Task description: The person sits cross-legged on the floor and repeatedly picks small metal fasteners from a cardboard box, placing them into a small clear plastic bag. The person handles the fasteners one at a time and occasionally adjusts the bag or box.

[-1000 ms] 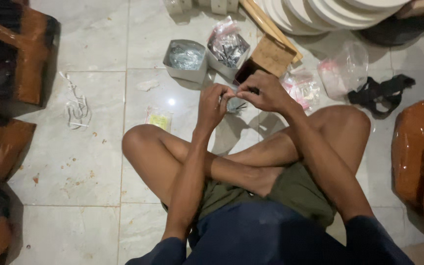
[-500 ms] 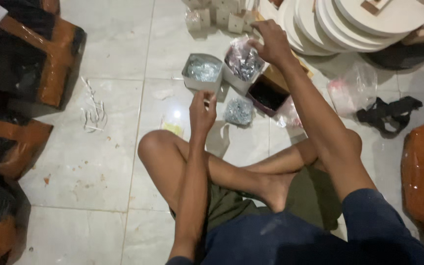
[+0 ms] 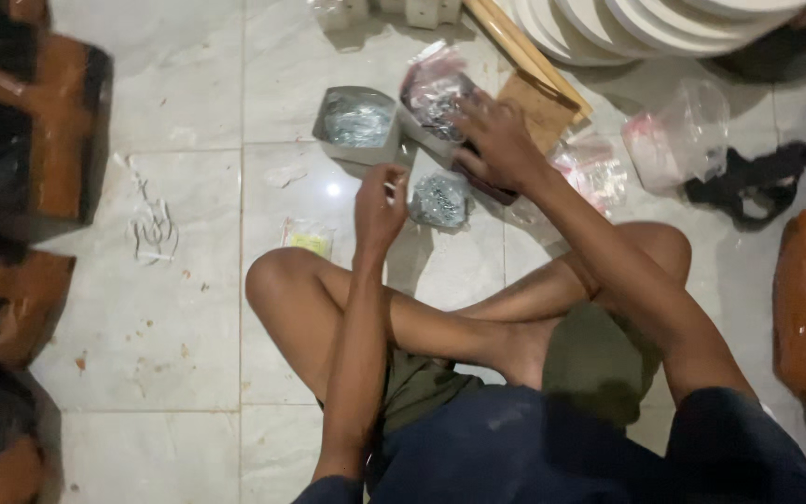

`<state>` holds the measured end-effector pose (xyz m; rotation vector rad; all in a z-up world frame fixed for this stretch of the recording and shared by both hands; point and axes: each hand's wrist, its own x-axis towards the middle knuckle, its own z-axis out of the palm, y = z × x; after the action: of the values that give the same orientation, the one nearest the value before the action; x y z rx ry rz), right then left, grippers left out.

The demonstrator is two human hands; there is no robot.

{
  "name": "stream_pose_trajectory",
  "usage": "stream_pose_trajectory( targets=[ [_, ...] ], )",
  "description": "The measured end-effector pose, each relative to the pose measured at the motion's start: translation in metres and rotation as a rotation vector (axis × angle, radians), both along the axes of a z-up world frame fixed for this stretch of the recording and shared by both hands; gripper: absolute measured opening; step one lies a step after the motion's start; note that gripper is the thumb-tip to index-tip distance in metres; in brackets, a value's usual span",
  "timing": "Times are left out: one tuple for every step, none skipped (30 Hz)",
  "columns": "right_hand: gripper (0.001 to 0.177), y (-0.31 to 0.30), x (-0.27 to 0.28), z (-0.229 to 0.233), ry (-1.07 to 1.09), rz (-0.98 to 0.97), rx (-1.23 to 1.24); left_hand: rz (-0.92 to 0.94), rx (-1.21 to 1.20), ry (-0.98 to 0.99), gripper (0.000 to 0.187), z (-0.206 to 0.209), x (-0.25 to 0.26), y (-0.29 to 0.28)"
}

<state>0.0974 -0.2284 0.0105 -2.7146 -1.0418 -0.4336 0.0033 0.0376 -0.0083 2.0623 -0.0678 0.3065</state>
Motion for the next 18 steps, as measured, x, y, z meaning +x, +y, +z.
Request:
stream_pose_trajectory(
  targets=[
    [0.057, -0.015, 0.002, -0.006, 0.012, -0.014, 0.004, -0.014, 0.004, 0.012, 0.016, 0.0, -0.001, 0.002],
    [0.043, -0.03, 0.003, -0.012, -0.119, 0.019, 0.232, -0.003, 0.006, 0.002, 0.016, -0.001, -0.002, 0.005],
    [0.029, -0.045, 0.008, -0.017, -0.261, 0.058, 0.455, 0.014, 0.006, -0.015, 0.015, -0.001, -0.001, 0.006],
    [0.029, -0.071, -0.006, -0.019, -0.259, 0.049, 0.454, 0.006, 0.006, -0.011, 0.015, -0.001, -0.001, 0.007],
    [0.023, -0.097, -0.02, -0.019, -0.22, -0.038, 0.472, 0.019, 0.028, -0.026, 0.013, 0.0, -0.002, 0.006],
    [0.022, -0.124, -0.034, -0.02, -0.181, -0.125, 0.488, 0.031, 0.049, -0.041, 0.011, 0.001, -0.004, 0.006],
    [0.022, -0.151, -0.045, -0.039, -0.173, -0.128, 0.484, 0.031, 0.047, -0.032, 0.011, -0.003, -0.005, 0.002],
    [0.018, -0.179, -0.056, -0.059, -0.122, -0.233, 0.428, 0.027, 0.077, -0.047, 0.011, -0.006, -0.006, -0.002],
    [0.015, -0.205, -0.064, -0.077, -0.073, -0.334, 0.372, 0.025, 0.11, -0.065, 0.011, -0.008, -0.006, -0.006],
    [0.015, -0.217, -0.063, -0.094, -0.067, -0.333, 0.37, 0.027, 0.109, -0.059, 0.011, -0.005, -0.004, -0.009],
    [0.015, -0.232, -0.068, -0.111, 0.138, -0.395, 0.331, -0.021, 0.096, -0.015, 0.009, -0.005, -0.004, -0.014],
    [0.02, -0.248, -0.073, -0.127, 0.343, -0.454, 0.288, -0.069, 0.083, 0.028, 0.008, -0.004, -0.004, -0.02],
    [0.02, -0.231, -0.073, -0.119, 0.354, -0.454, 0.29, -0.068, 0.086, 0.038, 0.008, -0.002, -0.003, -0.026],
    [0.032, -0.213, -0.074, -0.111, 0.355, -0.483, 0.286, -0.091, 0.08, 0.029, 0.007, -0.001, -0.003, -0.033],
    [0.045, -0.196, -0.074, -0.103, 0.354, -0.513, 0.284, -0.116, 0.074, 0.017, 0.008, 0.001, -0.002, -0.038],
    [0.045, -0.181, -0.072, -0.095, 0.362, -0.514, 0.287, -0.117, 0.078, 0.024, 0.008, -0.002, -0.002, -0.039],
    [0.06, -0.166, -0.071, -0.086, 0.415, -0.603, 0.215, -0.138, 0.11, 0.024, 0.008, -0.005, 0.001, -0.04],
    [0.076, -0.151, -0.07, -0.077, 0.468, -0.69, 0.142, -0.16, 0.141, 0.024, 0.01, -0.008, 0.004, -0.041]
  ],
)
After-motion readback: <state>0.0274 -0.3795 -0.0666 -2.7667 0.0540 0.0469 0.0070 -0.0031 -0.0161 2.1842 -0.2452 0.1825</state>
